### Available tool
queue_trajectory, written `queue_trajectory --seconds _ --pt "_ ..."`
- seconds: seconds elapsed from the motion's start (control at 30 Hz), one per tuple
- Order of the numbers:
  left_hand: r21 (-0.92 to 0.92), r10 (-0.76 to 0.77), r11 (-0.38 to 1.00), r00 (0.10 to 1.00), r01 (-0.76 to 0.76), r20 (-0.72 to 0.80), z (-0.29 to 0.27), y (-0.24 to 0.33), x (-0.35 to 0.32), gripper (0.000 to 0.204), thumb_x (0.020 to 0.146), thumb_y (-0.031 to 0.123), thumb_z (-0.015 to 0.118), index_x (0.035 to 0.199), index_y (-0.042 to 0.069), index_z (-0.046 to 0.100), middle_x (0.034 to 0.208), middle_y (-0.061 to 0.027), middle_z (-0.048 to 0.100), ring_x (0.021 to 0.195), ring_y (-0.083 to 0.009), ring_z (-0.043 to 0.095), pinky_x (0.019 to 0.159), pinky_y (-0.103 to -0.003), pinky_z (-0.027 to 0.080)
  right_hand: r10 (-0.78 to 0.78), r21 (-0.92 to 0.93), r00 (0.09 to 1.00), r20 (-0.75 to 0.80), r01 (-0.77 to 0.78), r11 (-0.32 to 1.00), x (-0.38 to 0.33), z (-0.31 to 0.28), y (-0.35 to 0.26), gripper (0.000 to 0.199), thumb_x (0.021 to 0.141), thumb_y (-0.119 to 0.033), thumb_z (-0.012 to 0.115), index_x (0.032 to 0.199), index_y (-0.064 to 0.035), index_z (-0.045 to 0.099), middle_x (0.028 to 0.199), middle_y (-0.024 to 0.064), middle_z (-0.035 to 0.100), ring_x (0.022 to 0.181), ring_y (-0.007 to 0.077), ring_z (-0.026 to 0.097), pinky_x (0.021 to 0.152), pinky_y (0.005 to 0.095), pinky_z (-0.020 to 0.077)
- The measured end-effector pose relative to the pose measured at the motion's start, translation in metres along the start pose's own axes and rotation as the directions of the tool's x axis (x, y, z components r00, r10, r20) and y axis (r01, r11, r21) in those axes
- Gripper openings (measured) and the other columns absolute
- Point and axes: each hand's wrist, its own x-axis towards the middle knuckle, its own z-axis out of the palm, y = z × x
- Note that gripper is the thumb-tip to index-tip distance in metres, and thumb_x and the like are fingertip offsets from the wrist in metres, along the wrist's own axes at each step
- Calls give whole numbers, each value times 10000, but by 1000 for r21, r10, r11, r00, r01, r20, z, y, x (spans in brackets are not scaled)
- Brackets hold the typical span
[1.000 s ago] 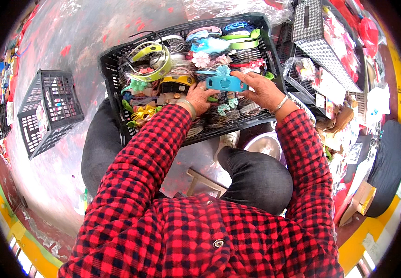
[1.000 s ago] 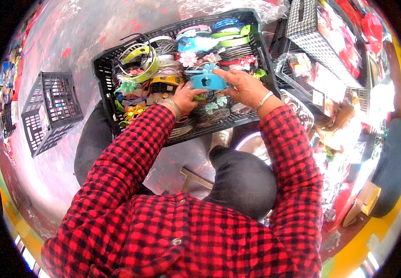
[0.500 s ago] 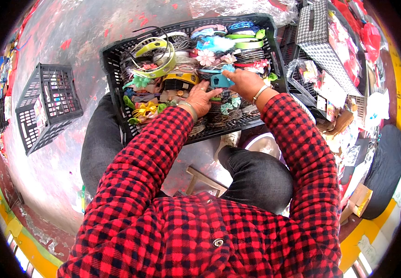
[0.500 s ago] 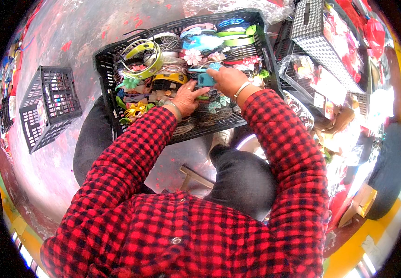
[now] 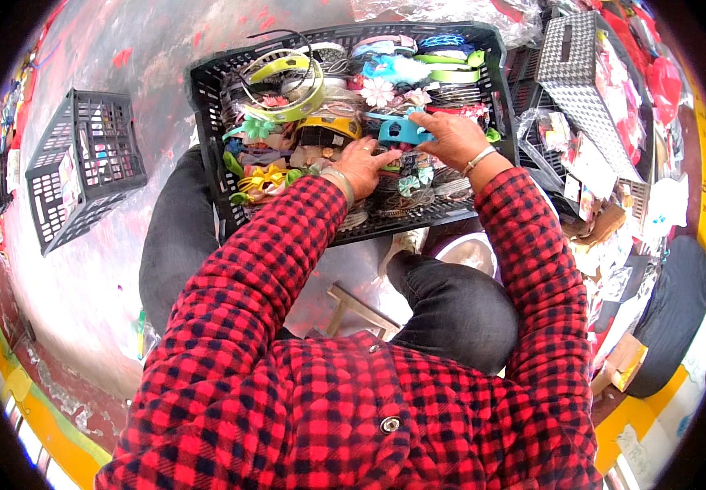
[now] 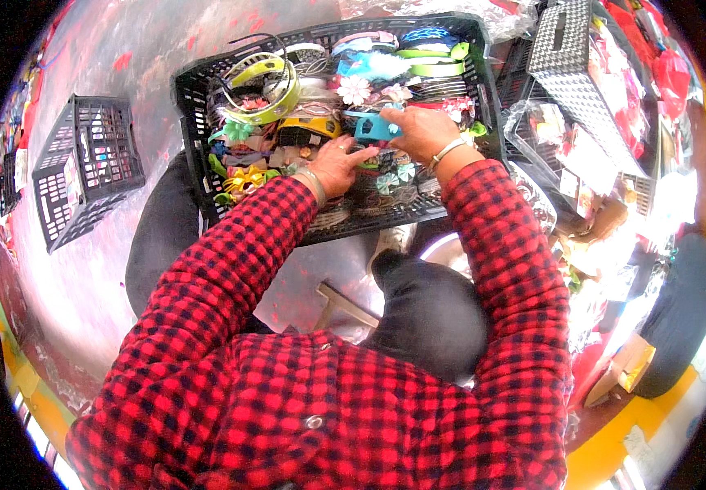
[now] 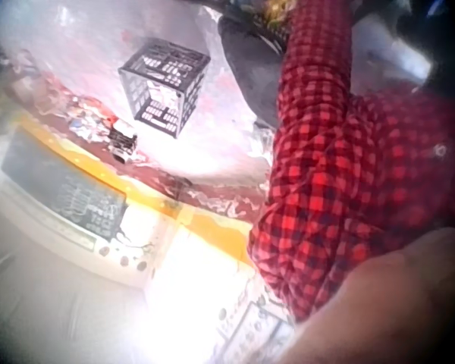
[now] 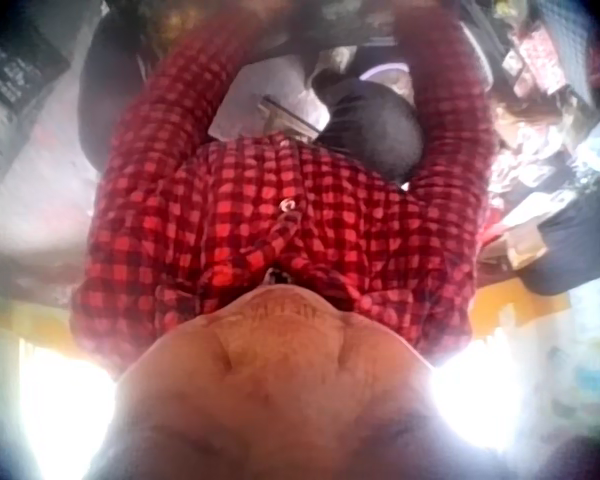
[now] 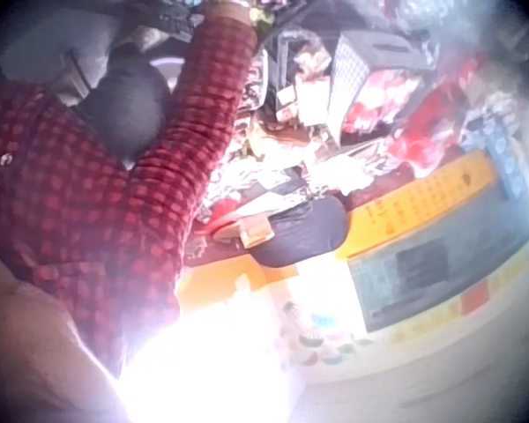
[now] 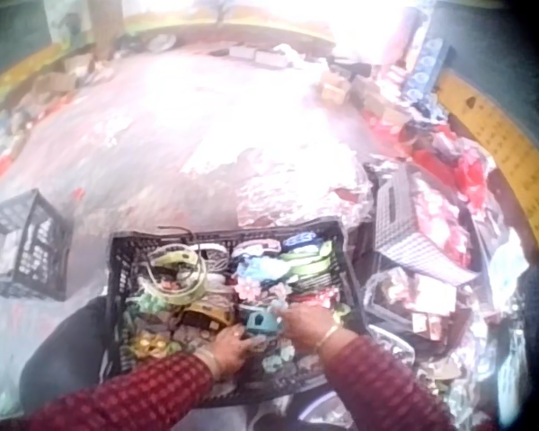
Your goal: The person wipes a dark headband with a cloth while sitting on the floor. After cleaning, the person places the headband into a black crate filled with various colorful hair accessories and ribbons.
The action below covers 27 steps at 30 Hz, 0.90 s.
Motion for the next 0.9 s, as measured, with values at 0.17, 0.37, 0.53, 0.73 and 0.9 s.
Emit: queue_trajectory --seconds 0.17,0.37,0.53,0.73,0.9 --pt "40 4 999 1000 -3 -24 1 3 -3 606 682 76 595 1242 281 491 1184 -185 477 1152 -396 421 973 -466 347 -20 241 1000 17 15 970 7 9 10 513 733 -254 677 1212 -154 519 999 141 620 901 306 603 772 395 479" --pt "44 42 998 996 -39 -78 0 5 -4 561 705 84 575 1238 235 485 1169 -198 496 1122 -402 448 964 -467 355 -19 270 1000 11 15 963 7 17 4 557 724 -217 700 1237 -134 500 1039 133 617 885 283 609 797 375 475" --pt "-312 -119 947 984 73 -129 -6 -7 4 273 813 128 496 1078 70 520 914 -221 586 923 -380 554 794 -426 454 -51 317 998 -43 62 946 2 25 33 642 694 -141 726 1278 -126 459 1160 130 559 1050 264 555 867 341 453" --pt "-298 -345 899 938 321 -29 -19 4 9 198 848 235 523 938 65 477 803 -214 590 795 -409 568 690 -477 444 229 702 972 -51 -128 700 -6 85 64 667 688 -119 722 1277 -103 408 1122 145 571 998 275 590 856 320 460" --pt "-357 -441 847 896 395 -56 -10 -1 15 300 831 271 589 988 60 446 809 -212 598 793 -399 579 680 -463 451 552 442 831 -70 -470 764 5 110 52 650 743 -236 683 1299 -122 366 1029 219 604 944 352 599 808 404 471"
